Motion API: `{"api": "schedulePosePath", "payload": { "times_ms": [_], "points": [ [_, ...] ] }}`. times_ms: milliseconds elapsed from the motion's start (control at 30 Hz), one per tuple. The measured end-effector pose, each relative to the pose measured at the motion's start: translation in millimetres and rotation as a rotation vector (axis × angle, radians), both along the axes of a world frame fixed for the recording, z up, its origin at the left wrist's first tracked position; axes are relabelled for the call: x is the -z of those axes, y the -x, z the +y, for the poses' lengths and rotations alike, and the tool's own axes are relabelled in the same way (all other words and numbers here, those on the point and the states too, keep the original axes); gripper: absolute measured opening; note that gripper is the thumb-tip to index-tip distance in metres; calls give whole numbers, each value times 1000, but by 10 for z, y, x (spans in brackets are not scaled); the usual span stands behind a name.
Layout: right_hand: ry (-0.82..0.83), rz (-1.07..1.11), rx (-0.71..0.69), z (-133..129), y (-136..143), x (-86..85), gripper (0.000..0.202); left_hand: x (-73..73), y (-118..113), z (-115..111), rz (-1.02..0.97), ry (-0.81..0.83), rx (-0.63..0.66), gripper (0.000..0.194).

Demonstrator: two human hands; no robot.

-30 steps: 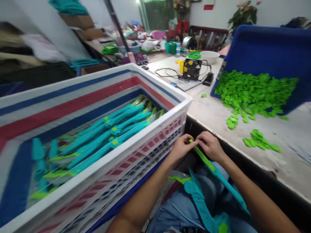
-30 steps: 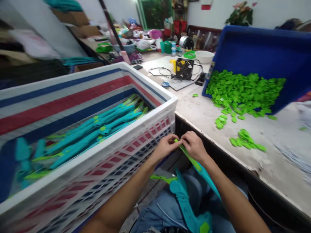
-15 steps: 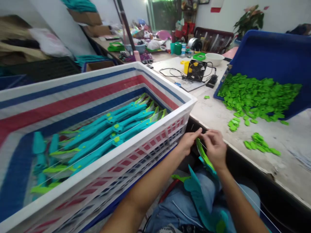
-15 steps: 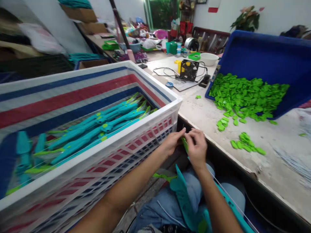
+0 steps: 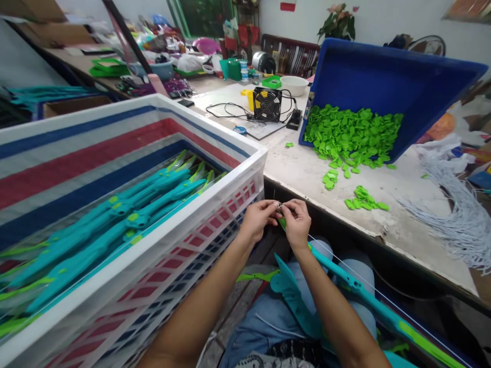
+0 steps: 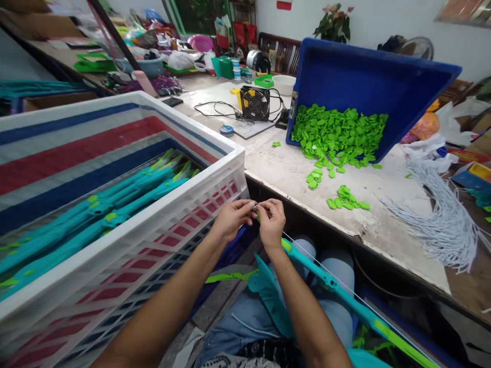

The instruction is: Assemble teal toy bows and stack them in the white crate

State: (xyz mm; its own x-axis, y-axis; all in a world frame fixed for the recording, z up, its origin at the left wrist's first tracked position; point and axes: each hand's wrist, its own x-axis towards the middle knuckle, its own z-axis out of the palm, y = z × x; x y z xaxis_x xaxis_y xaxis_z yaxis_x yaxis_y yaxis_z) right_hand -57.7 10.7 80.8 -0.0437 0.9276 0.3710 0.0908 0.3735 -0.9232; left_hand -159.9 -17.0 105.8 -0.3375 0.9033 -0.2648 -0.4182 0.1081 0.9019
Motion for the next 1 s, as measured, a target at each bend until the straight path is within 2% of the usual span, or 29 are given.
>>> {"api": "schedulePosePath", "payload": {
  "times_ms": [167,300,400,500,600,667,733,833,933,1000],
  "points": [
    [-52,-13,-30,-11,36,21,18,-10,54,-1,-36,19,90,33],
    [-58,-52,-119,-13,15,15,26,-19,0,16,-91,42,-15,28],
    [-178,-97,-123,16,-37,-22,22,-39,-44,43,-132,29,-67,25],
    [-329,-175,-103,86,-113,-63,16,-66,-38,55,-163,-12,-4,20],
    [-393,-250,-118,160,-187,-95,15,-86,-3,38,-157,-42,115,19],
    [-419,-298,-143,185,-218,-104,15,-87,6,21,-106,-60,174,22],
    [-437,-320,-158,188,-230,-101,14,-75,-8,13,-10,-84,181,23],
    [-412,-299,-132,174,-233,-85,14,-38,-58,22,181,-105,128,22],
    [-305,-240,-118,169,-246,-81,14,0,-93,39,363,-108,43,22],
    [-233,-204,-138,168,-267,-93,14,14,-89,37,446,-135,32,22]
  ]
}}
